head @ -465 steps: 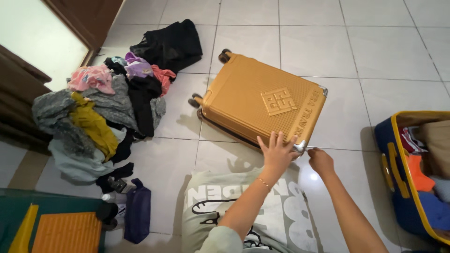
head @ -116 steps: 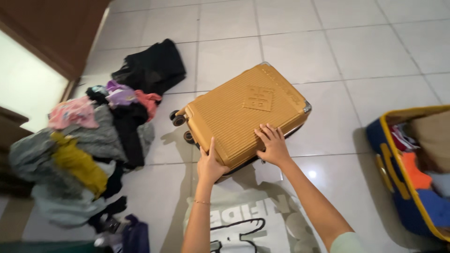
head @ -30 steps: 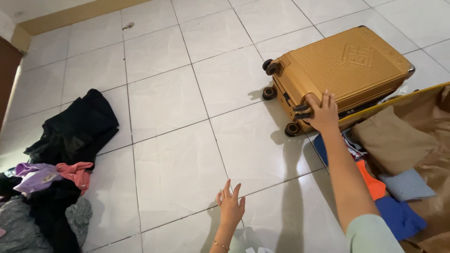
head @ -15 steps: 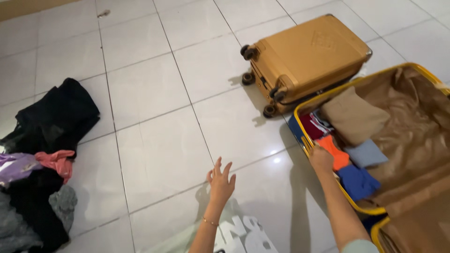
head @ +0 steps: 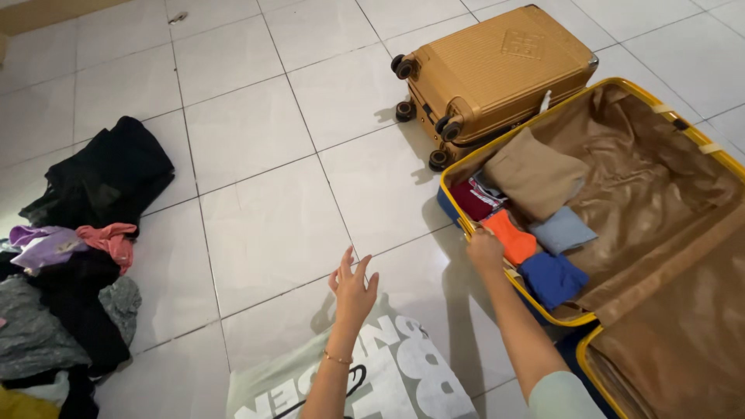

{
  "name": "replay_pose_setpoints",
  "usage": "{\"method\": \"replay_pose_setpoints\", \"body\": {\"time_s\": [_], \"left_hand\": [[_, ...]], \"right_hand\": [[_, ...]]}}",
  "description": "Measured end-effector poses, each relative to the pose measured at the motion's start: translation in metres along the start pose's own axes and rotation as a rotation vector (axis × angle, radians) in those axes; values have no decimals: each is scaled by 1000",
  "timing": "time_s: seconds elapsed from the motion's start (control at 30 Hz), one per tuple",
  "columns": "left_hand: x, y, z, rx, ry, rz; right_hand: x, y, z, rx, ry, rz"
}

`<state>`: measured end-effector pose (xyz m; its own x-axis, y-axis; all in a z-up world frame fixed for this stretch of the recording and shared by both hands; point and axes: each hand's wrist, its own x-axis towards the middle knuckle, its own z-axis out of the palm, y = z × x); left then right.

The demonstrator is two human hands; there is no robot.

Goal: The person packs a suitcase by placing toiletries and folded clothes into a tan rolling suitcase. They close the suitcase, then open a yellow suitcase and continue placing folded garments inside.

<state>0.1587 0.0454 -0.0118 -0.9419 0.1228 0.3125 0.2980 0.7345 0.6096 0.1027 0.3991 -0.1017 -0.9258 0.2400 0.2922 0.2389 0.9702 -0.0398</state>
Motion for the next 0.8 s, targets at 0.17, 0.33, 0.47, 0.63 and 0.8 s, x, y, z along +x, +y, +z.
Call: {"method": "replay_pose_setpoints", "body": {"time_s": [0.17,0.33,0.47,0.63,0.8], "left_hand": [[-8,-1,-11,17,38,-11],[-19,-1,-28,-8,57,-37],[-31,-11,-50,-10,110,-63],[-57,-46,-91,-31,246,-129],[-94,-104,-142,-11,467,-216]], "right_hand": [[-6,-10,-12,-31,36,1],[-17,-15,-34,-31,35,29],[-38,-36,-52,63,20,121],[-69,-106,-64,106,258,-119],[-92,-207,-72,328,213,-328]]}}
